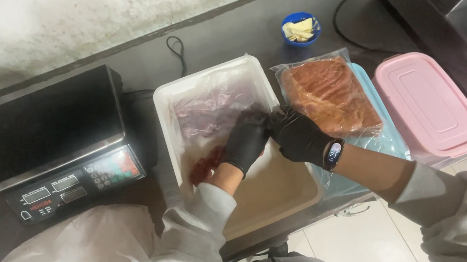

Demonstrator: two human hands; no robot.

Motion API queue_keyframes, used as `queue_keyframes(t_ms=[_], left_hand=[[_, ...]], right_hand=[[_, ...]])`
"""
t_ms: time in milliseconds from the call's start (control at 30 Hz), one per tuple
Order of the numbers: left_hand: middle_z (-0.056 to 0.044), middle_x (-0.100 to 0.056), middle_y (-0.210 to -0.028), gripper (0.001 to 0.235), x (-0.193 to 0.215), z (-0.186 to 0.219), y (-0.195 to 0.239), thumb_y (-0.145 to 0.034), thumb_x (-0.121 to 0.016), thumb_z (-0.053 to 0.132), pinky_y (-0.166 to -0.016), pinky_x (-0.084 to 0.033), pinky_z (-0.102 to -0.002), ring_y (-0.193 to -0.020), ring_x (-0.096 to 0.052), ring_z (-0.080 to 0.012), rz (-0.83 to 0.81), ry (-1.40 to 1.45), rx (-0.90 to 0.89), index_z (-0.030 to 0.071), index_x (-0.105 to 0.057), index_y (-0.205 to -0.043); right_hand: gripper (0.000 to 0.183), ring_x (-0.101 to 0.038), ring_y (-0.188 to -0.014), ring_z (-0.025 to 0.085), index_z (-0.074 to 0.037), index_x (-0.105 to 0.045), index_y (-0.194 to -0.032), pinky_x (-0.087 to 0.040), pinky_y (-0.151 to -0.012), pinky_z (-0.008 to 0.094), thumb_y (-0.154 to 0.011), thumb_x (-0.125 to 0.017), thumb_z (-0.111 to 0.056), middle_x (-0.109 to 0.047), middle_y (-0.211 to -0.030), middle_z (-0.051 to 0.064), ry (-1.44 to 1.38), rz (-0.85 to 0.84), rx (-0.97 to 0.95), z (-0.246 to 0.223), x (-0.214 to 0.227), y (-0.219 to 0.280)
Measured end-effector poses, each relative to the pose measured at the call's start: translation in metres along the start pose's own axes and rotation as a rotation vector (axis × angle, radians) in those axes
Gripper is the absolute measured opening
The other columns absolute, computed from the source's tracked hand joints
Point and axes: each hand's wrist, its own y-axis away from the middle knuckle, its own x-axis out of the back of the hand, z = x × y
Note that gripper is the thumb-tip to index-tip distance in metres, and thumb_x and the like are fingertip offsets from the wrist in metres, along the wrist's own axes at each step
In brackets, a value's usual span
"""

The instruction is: The recorder is weighing ground meat, shaping it into patties, and organizing them in a tray while also briefly stirring a pot on a stove.

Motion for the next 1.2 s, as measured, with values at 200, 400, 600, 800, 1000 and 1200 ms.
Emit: queue_keyframes(t_ms=[200,400,600,800,1000,1200], left_hand=[[-0.02,-0.069,-0.123,0.033,-0.03,-0.001,0.013,-0.089,-0.055,0.007,-0.104,-0.047,-0.044,-0.119,-0.061,-0.0372,0.093,-0.066,-0.045,0.0,-0.069,-0.118],[-0.019,-0.065,-0.134,0.042,-0.018,0.006,0.015,-0.091,-0.053,0.011,-0.116,-0.043,-0.047,-0.131,-0.057,-0.0337,-0.017,-0.182,-0.044,0.001,-0.061,-0.13],[-0.024,-0.062,-0.138,0.05,0.021,0.016,0.008,-0.096,-0.061,0.023,-0.109,-0.045,-0.049,-0.13,-0.055,-0.0401,-0.015,-0.015,0.112,0.0,-0.058,-0.14],[-0.027,-0.063,-0.124,0.092,0.038,0.034,0.011,-0.058,-0.089,0.042,-0.083,-0.05,-0.052,-0.109,-0.061,-0.0431,-0.222,-0.168,0.21,-0.004,-0.058,-0.131],[-0.019,-0.068,-0.104,0.051,0.016,0.019,0.031,-0.062,-0.089,0.027,-0.081,-0.053,-0.048,-0.096,-0.067,-0.0381,-0.239,-0.072,0.28,0.004,-0.067,-0.101],[-0.016,-0.07,-0.086,0.018,0.055,0.033,0.02,-0.073,-0.077,0.015,-0.081,-0.054,-0.046,-0.09,-0.069,-0.0369,-0.154,0.082,0.366,0.006,-0.068,-0.084]], right_hand=[[0.048,-0.057,-0.112,0.039,0.003,-0.071,-0.096,-0.042,-0.101,0.047,-0.059,-0.077,-0.028,-0.063,-0.111,0.025,0.096,-0.042,-0.025,0.006,-0.017,0.004],[0.04,-0.059,-0.115,0.037,0.001,-0.071,-0.1,-0.04,-0.109,0.046,-0.069,-0.075,-0.024,-0.066,-0.111,0.023,-0.004,-0.029,-0.055,0.002,-0.009,0.015],[0.037,-0.058,-0.123,0.034,-0.002,-0.069,-0.111,-0.043,-0.109,0.047,-0.08,-0.073,-0.021,-0.068,-0.118,0.017,-0.17,0.148,0.043,-0.019,0.07,0.043],[0.037,-0.061,-0.124,0.029,-0.007,-0.071,-0.118,-0.05,-0.1,0.041,-0.083,-0.073,-0.018,-0.07,-0.125,0.009,-0.28,0.286,-0.14,-0.048,0.118,0.1],[0.034,-0.062,-0.122,0.027,-0.013,-0.074,-0.115,-0.051,-0.1,0.041,-0.08,-0.074,-0.011,-0.071,-0.122,0.006,-0.371,0.404,-0.403,-0.065,0.103,0.152],[0.035,-0.064,-0.123,0.024,-0.01,-0.075,-0.114,-0.051,-0.102,0.038,-0.081,-0.067,-0.002,-0.072,-0.123,0.007,-0.498,0.509,-0.585,-0.08,0.089,0.187]])
